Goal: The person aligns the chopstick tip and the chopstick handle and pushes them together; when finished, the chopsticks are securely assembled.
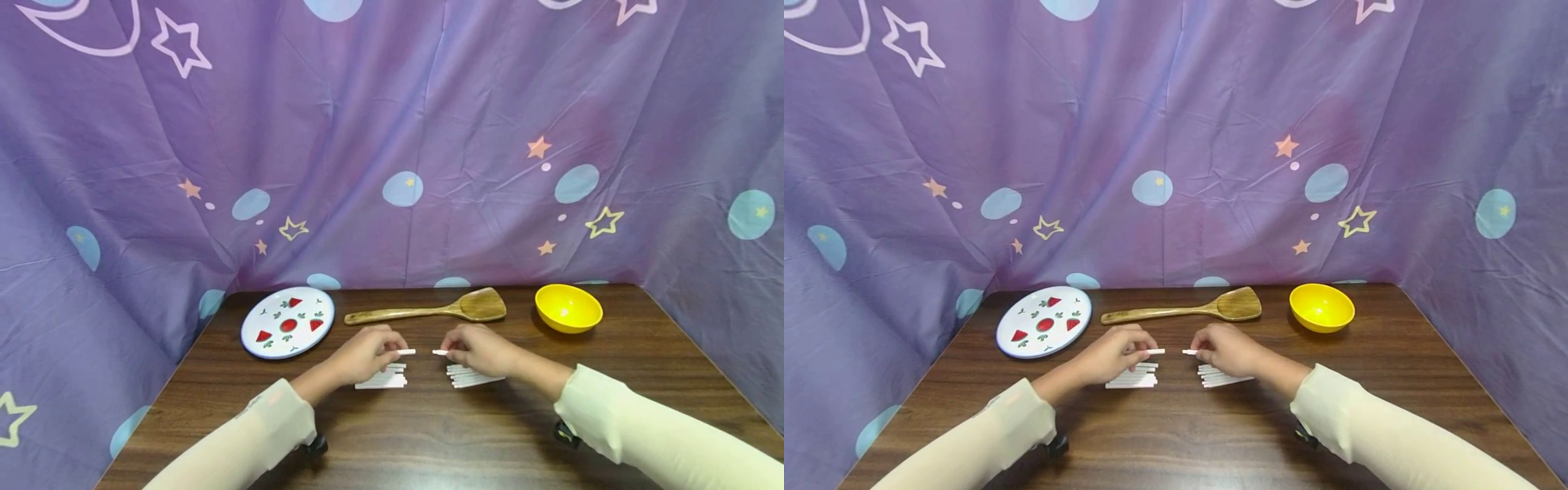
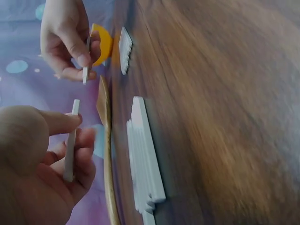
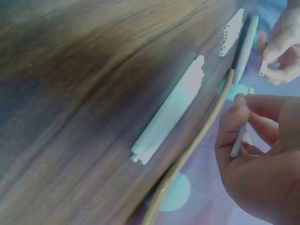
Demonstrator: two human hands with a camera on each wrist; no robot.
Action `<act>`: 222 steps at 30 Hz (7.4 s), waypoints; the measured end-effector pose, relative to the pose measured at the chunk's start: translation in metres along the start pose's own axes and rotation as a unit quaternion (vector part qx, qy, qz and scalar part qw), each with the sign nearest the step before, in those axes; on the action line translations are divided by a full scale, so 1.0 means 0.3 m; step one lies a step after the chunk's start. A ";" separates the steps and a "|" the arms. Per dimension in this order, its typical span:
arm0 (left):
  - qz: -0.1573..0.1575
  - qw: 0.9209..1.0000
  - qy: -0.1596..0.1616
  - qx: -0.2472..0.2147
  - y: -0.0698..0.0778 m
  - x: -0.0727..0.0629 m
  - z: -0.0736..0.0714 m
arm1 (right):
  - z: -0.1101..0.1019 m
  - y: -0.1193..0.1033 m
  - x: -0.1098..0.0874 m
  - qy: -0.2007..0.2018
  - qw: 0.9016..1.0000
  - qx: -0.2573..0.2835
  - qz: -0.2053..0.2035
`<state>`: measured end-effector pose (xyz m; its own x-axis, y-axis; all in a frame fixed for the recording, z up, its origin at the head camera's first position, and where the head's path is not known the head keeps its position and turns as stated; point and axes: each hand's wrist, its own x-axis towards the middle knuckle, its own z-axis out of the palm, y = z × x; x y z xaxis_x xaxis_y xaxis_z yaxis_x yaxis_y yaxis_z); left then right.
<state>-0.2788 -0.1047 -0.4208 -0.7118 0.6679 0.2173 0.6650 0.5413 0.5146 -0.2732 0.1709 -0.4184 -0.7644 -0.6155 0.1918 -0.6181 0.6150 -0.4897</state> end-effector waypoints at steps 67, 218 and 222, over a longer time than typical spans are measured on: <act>0.039 0.996 0.057 -0.064 0.147 -0.039 -0.002 | 0.015 -0.149 -0.092 0.126 0.987 0.000 -0.103; -0.219 0.930 0.112 -0.274 -0.089 -0.519 -0.046 | 0.050 0.160 -0.075 -0.014 0.989 0.139 0.041; -0.203 0.951 0.108 -0.205 -0.107 -0.532 -0.052 | 0.047 0.163 -0.070 -0.024 0.990 0.132 0.044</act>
<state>-0.1900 -0.2367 -0.4589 -0.9505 0.3017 0.0741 0.2127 0.4579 0.8632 -0.2848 0.2068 -0.4583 -0.7994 -0.5922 0.1009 -0.4751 0.5204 -0.7095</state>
